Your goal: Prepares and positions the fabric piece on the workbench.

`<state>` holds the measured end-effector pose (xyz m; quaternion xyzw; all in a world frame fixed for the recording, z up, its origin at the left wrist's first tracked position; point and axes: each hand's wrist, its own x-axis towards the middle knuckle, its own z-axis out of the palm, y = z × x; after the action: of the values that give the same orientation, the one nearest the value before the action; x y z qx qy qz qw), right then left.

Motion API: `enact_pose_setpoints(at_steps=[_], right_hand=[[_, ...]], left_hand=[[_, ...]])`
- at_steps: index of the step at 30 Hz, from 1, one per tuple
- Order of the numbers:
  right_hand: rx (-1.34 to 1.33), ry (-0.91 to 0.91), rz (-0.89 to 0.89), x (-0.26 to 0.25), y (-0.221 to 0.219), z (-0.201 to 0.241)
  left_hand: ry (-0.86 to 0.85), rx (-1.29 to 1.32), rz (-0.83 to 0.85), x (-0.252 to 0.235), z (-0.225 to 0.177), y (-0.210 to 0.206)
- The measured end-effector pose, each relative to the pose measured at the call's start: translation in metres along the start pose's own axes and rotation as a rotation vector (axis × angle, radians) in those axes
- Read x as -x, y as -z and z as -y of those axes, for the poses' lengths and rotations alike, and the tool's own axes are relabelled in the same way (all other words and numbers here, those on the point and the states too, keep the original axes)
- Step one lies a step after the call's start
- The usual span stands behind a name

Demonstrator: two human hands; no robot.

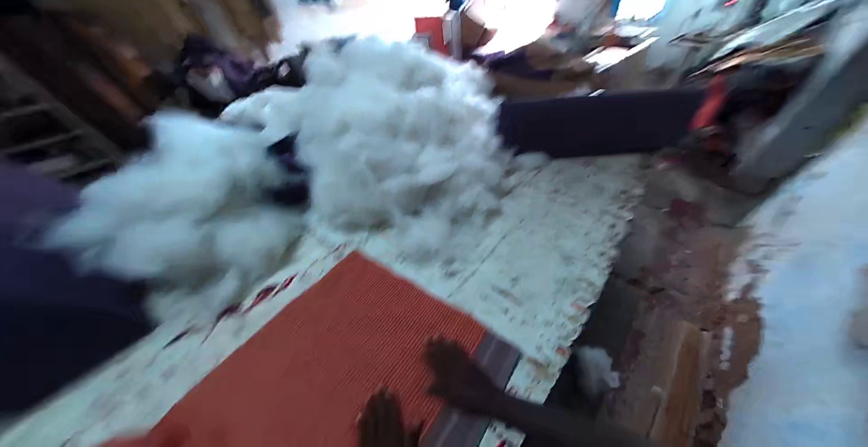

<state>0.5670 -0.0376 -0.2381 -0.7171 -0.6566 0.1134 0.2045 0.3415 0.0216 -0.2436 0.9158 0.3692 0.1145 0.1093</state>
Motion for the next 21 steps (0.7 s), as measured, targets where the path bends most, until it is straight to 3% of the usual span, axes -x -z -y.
enact_pose_setpoints(at_steps=[1, 5, 8, 14, 16, 18, 21], right_hand=[[-0.006, -0.002, 0.011, -0.003, 0.0, 0.004], [-0.073, 0.15, 0.127, -0.017, -0.017, 0.028], [-0.021, 0.253, 0.218, -0.035, -0.019, 0.015], [0.125, 0.033, -0.122, -0.096, -0.017, -0.056], [0.1, 0.121, -0.056, -0.102, -0.015, -0.031], [0.027, 0.24, 0.131, -0.1, -0.017, 0.004], [0.033, 0.251, 0.239, -0.102, -0.033, 0.019]], left_hand=[[0.003, -0.041, -0.037, 0.004, 0.008, -0.012], [0.107, -0.111, 0.087, 0.006, 0.01, -0.01], [0.122, -0.112, 0.113, 0.005, 0.01, -0.011], [0.122, -0.12, 0.124, 0.005, 0.011, -0.012], [0.121, -0.108, 0.11, 0.005, 0.011, -0.012], [0.129, -0.083, 0.114, 0.003, 0.009, -0.009], [0.16, -0.072, 0.095, -0.006, 0.013, -0.009]])
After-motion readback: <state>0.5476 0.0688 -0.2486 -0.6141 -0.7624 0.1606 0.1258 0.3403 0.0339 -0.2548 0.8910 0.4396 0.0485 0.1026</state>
